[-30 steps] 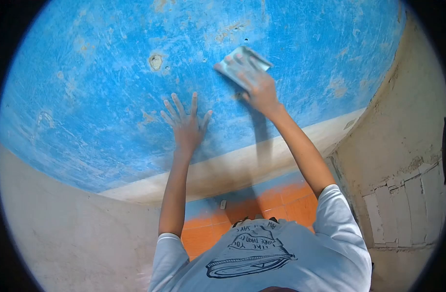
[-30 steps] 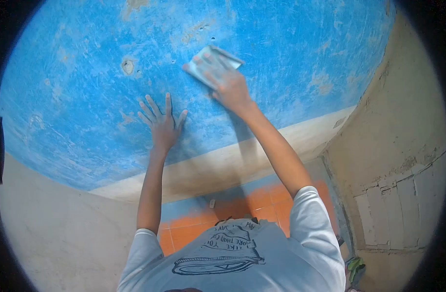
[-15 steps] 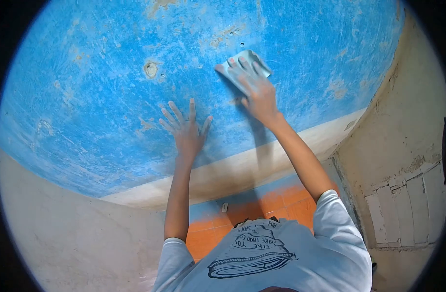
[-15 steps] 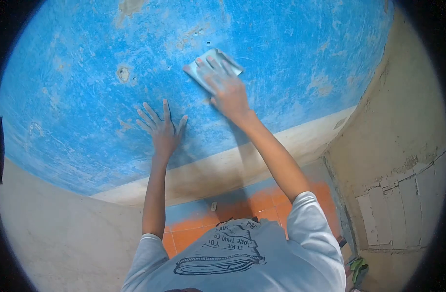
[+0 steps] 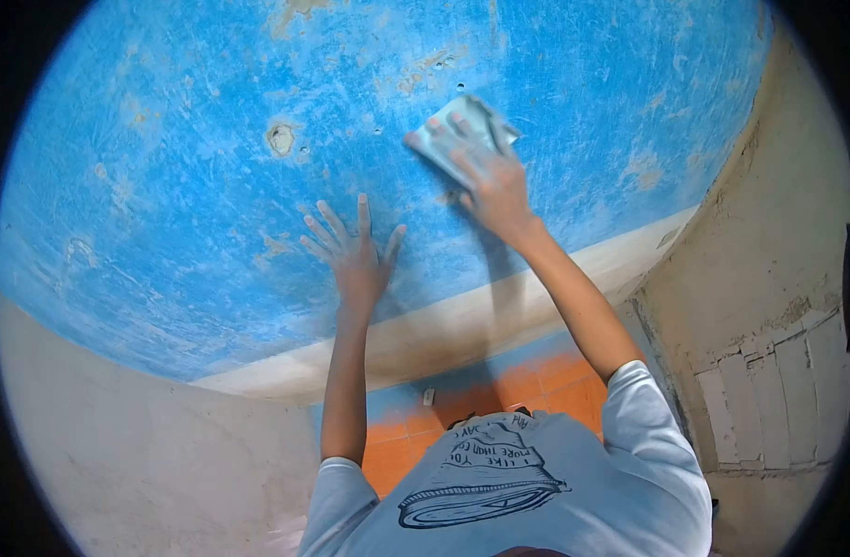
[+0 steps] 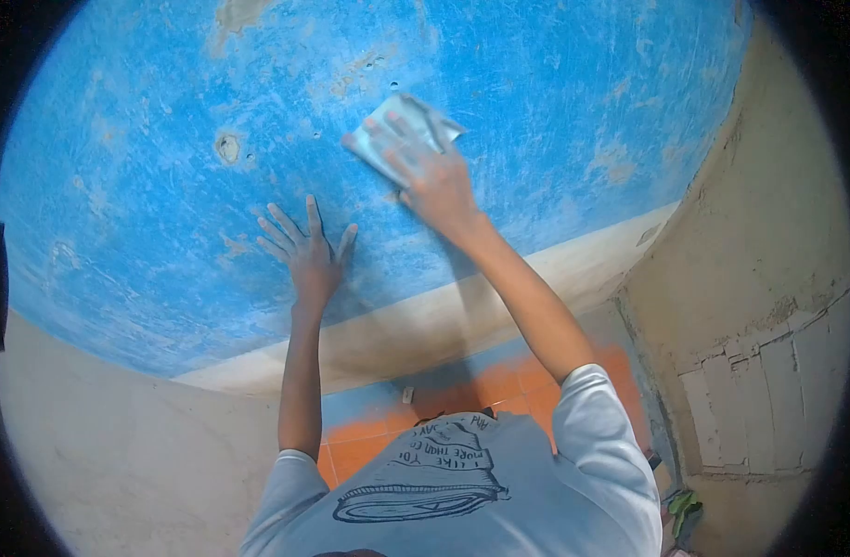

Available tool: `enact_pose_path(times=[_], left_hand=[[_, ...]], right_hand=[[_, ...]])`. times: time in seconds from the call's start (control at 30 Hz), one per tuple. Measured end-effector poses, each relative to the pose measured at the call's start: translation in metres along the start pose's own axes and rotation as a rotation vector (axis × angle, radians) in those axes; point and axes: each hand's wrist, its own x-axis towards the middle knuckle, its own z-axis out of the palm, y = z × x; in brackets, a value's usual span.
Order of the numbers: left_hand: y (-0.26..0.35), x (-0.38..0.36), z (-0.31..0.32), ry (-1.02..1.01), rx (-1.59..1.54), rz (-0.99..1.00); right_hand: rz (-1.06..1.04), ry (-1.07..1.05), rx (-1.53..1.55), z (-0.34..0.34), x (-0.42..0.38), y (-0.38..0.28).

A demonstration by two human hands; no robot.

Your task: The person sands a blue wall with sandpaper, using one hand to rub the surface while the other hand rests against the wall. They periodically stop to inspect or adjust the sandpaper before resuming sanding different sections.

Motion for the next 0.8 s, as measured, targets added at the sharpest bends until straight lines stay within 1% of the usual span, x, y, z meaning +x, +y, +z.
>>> enact_pose_path(times=[0.03, 0.07, 0.17, 0.2, 0.3, 0.33, 0.43, 0.47, 0.5, 0.57, 0.6, 0.7, 0.73, 0.8], left_hand=[[-0.001, 0.002, 0.002, 0.014, 0.002, 0.010], [-0.002, 0.001, 0.004, 0.025, 0.004, 0.015], [-0.002, -0.002, 0.006, 0.036, -0.003, 0.012], [-0.002, -0.001, 0.005, 0.035, -0.009, 0.017], [-0.002, 0.000, 0.002, -0.001, 0.073, 0.047], [-0.001, 0.000, 0.001, -0.010, 0.075, 0.040], [0.001, -0.003, 0.001, -0.011, 0.060, 0.009], [0.000, -0.003, 0.004, 0.007, 0.033, 0.002], [0.000, -0.002, 0.005, 0.026, 0.006, -0.005], [0.001, 0.000, 0.006, 0.004, 0.056, 0.010], [0.001, -0.001, 0.005, -0.010, 0.085, 0.009], [0.004, -0.001, 0.000, 0.000, 0.018, -0.009], [0.003, 0.002, 0.000, 0.002, 0.029, 0.003], [0.007, -0.006, -0.004, -0.007, 0.047, 0.000]], right_hand=[[-0.029, -0.008, -0.041, -0.002, 0.002, 0.008], [0.161, 0.053, 0.016, -0.003, 0.003, 0.014], [0.022, 0.083, -0.018, 0.015, -0.005, -0.001], [-0.022, -0.060, 0.169, 0.010, -0.004, -0.010], [-0.038, -0.003, -0.060, -0.002, 0.006, 0.021], [0.066, 0.091, -0.026, -0.003, 0.010, 0.024], [-0.006, -0.059, 0.189, 0.007, -0.003, -0.008], [-0.070, -0.144, 0.197, 0.000, -0.001, -0.007], [-0.025, -0.076, 0.089, -0.006, 0.004, 0.002], [0.058, 0.048, -0.121, -0.016, 0.011, 0.022], [0.118, 0.055, -0.121, -0.016, 0.014, 0.011], [-0.104, -0.225, 0.159, -0.008, -0.006, -0.005], [-0.107, -0.183, 0.132, -0.013, -0.007, -0.002], [0.244, -0.066, 0.212, -0.015, -0.014, -0.014]])
